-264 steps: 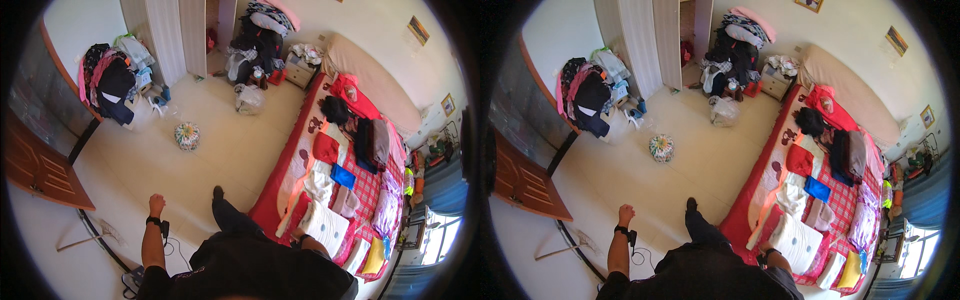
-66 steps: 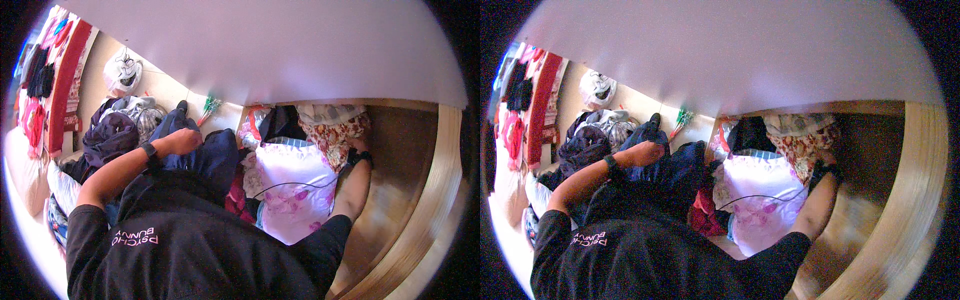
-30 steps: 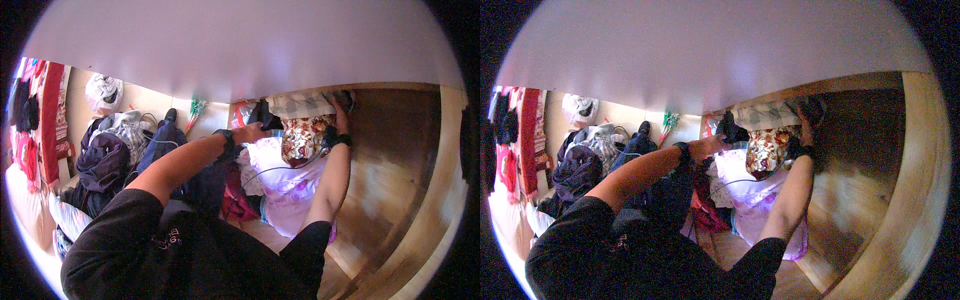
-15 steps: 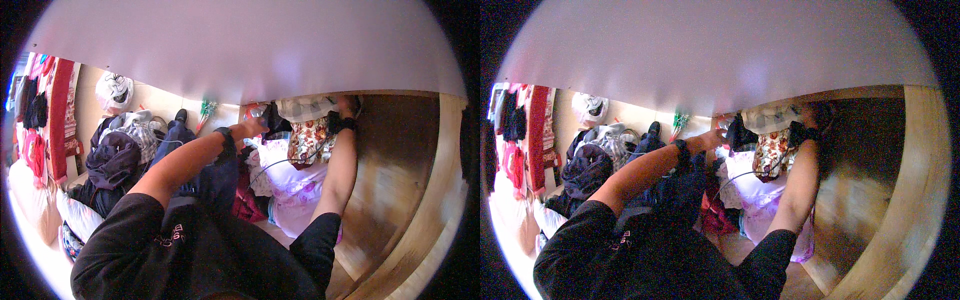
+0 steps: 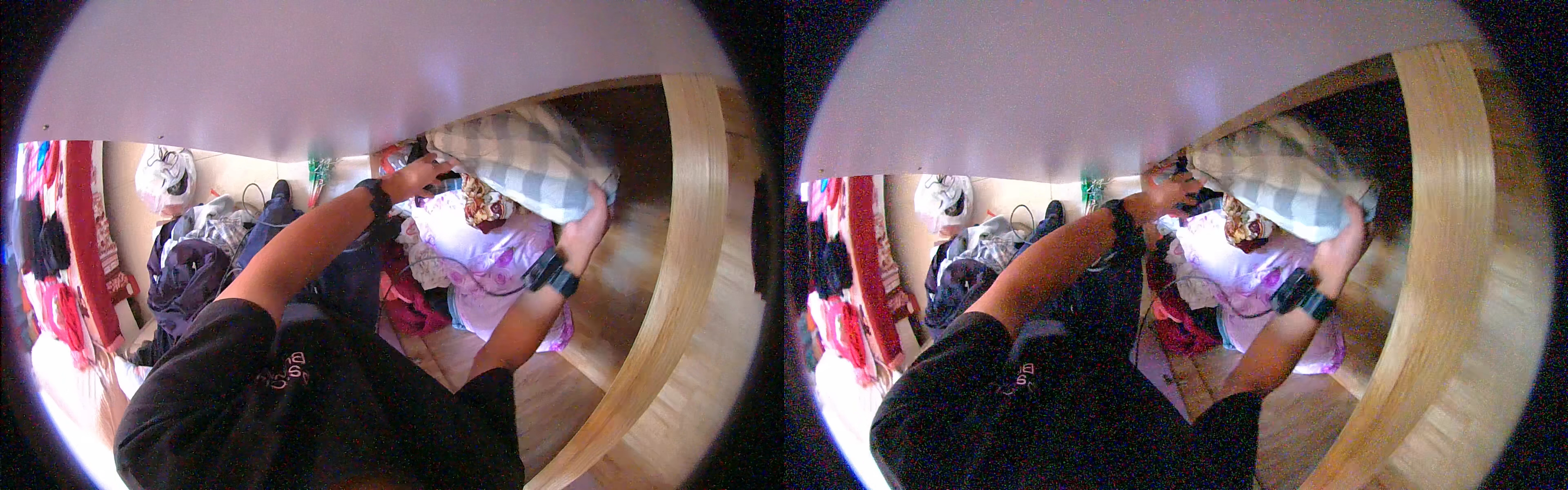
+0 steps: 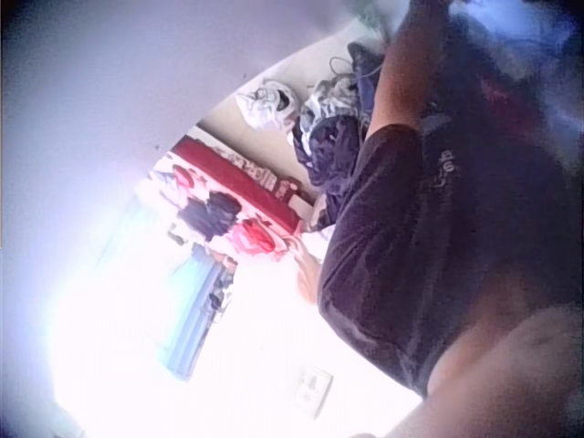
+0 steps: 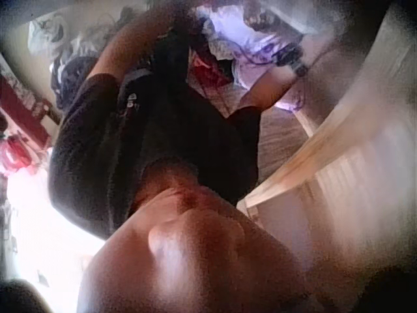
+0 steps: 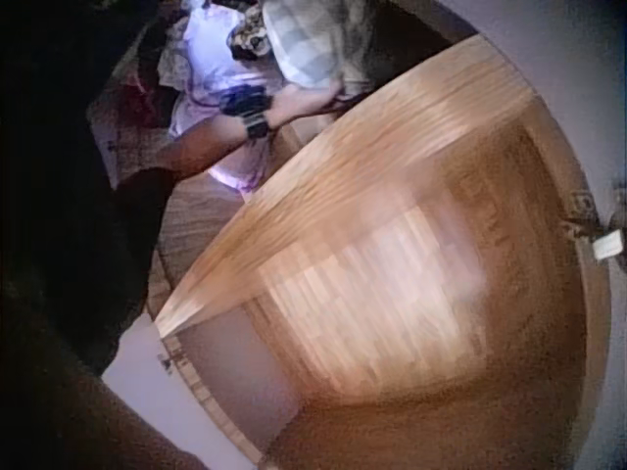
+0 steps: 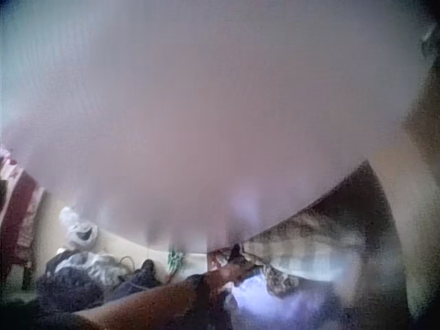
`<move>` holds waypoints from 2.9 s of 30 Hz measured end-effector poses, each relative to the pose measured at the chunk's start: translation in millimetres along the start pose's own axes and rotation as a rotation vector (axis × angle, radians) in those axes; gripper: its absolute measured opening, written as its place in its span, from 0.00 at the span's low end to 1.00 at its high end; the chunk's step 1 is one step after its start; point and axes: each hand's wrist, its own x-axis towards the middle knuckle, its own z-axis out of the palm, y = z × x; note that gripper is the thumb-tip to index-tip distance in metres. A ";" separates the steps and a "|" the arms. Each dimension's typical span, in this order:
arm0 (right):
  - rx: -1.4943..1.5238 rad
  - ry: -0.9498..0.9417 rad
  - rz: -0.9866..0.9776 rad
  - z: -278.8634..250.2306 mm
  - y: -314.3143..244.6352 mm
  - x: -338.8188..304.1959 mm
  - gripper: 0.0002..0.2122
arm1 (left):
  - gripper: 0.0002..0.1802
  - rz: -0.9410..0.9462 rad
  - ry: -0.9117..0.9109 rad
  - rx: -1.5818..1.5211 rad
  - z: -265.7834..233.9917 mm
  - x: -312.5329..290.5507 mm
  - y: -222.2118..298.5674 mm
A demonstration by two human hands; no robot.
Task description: The person folds a floral purple blanket on a bed, smooths it out, and then retrieves a checkered pillowcase from a wardrobe and folds it.
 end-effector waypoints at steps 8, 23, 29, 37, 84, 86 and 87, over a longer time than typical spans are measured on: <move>-1.216 0.231 -0.891 -17.2 37.4 -178.9 0.14 | 0.32 0.103 -0.165 -0.278 48.5 0.8 6.7; -0.517 0.201 -0.410 35.4 30.1 -317.0 0.24 | 0.28 -0.162 -0.932 -0.288 85.2 -150.3 38.5; -0.185 -0.127 -0.170 65.5 2.5 -340.1 0.29 | 0.33 0.090 -0.894 0.196 17.1 -179.0 44.1; 0.386 0.140 -0.171 125.1 -13.8 -302.8 0.21 | 0.17 -0.118 0.062 0.515 -70.6 -251.6 50.8; -0.566 -1.161 -0.241 658.8 143.4 -341.8 0.05 | 0.12 0.471 2.389 0.543 -252.1 -747.8 28.4; -0.419 -1.154 -0.229 695.5 151.2 -340.2 0.04 | 0.12 0.352 2.250 0.527 -247.2 -741.3 27.6; -0.402 -1.128 -0.205 714.3 139.6 -351.0 0.03 | 0.12 0.333 2.214 0.553 -249.8 -734.5 25.1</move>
